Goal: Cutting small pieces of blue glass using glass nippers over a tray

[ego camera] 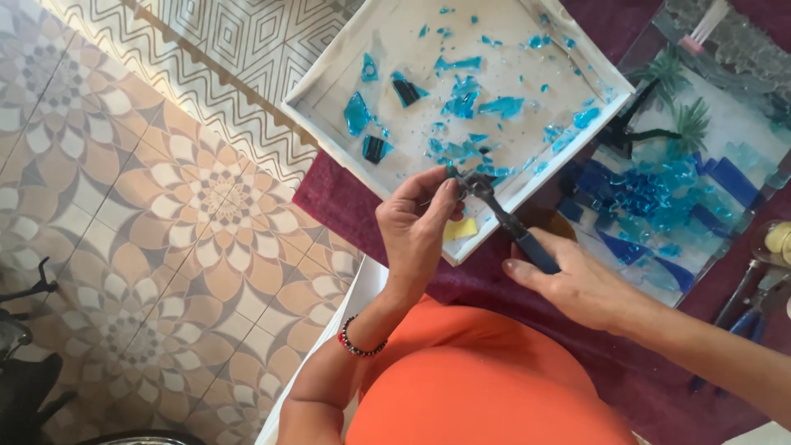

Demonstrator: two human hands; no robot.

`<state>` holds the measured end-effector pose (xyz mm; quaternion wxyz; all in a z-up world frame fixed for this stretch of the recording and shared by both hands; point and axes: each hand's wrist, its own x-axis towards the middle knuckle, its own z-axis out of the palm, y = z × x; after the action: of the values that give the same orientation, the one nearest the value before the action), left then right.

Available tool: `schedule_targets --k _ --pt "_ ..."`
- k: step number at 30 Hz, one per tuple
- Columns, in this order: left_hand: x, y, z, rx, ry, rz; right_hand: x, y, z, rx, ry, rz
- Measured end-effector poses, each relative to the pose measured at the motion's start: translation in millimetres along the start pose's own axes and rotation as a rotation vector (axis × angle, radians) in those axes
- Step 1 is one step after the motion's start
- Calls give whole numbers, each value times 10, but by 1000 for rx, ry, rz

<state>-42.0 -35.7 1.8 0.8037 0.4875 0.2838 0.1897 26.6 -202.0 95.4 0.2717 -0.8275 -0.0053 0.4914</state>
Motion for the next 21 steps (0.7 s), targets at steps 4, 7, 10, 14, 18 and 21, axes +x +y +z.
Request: schedule_targets --k 4,7,10,14,18,21 --pt "89 -73 -54 -1 14 -51 173 59 13 -31 -45 -3" --pt "118 -100 -90 6 37 -60 272 72 47 -38 -70 -4" --pt "158 -105 -40 -40 12 -97 314 49 -21 -25 -85 -14" --pt "183 -48 -21 -17 21 -109 418 85 -71 -98 -114 -21" --pt "189 -23 -7 -1 17 -133 440 6 -97 -104 -131 -23" --pt "191 16 0 15 22 -148 532 231 -90 9 -182 -69"
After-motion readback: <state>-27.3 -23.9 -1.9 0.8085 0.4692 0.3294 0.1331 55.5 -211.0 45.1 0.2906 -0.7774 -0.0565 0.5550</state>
